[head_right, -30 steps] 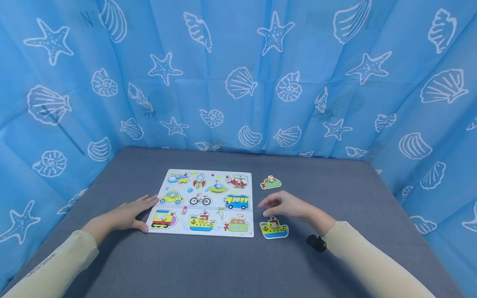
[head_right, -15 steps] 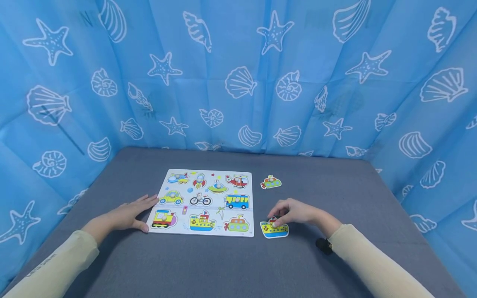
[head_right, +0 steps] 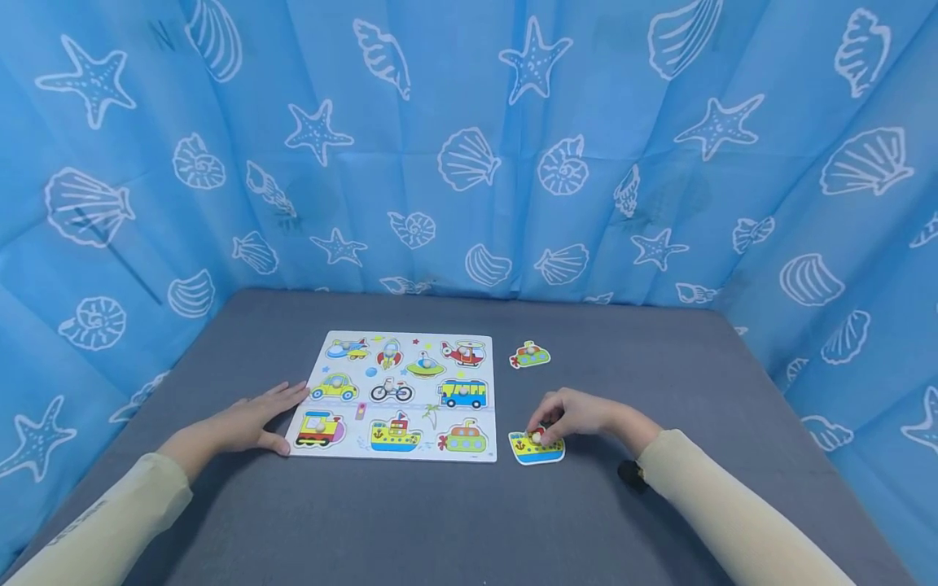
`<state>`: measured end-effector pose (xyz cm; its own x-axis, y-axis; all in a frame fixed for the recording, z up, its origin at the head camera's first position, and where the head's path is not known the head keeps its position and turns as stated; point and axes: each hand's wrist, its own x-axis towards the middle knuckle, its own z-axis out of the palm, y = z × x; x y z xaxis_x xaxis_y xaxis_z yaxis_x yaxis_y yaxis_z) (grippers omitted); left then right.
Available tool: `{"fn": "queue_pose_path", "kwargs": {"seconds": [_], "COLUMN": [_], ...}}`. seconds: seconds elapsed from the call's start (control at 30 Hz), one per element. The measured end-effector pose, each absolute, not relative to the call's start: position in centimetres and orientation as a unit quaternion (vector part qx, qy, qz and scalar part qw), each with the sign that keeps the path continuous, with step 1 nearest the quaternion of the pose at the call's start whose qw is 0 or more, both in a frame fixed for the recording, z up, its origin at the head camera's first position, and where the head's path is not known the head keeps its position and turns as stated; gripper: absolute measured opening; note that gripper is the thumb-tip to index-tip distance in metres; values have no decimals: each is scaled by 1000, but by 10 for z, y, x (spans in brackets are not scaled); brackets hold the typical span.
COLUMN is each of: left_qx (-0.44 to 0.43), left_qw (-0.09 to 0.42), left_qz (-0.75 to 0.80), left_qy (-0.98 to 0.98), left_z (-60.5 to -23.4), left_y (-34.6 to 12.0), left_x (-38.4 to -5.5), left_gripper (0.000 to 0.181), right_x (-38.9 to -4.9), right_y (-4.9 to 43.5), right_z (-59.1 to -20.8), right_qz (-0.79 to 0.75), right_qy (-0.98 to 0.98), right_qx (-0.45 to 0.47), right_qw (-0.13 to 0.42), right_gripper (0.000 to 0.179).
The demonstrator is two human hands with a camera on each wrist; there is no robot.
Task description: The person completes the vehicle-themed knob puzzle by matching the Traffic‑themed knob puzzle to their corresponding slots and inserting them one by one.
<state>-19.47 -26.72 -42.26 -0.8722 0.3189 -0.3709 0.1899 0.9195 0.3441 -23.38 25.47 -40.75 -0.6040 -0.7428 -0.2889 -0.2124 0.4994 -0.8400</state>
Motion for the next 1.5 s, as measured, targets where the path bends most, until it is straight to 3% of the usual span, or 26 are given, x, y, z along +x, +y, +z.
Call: {"fn": "queue_pose_path", "kwargs": {"seconds": [1.5], "left_qx": [142], "left_qw": [211], "left_qz": [147], "left_qy": [956], "left_z": [-423], "left_y": [-268], "left_x": [-194], "left_gripper": [110], "right_x": [-230], "right_y": [233], "right_z": [-401], "right_qz": [-387], "right_qy": [841], "right_qx": [-236], "right_qw": [296], "right_gripper": [11]}}
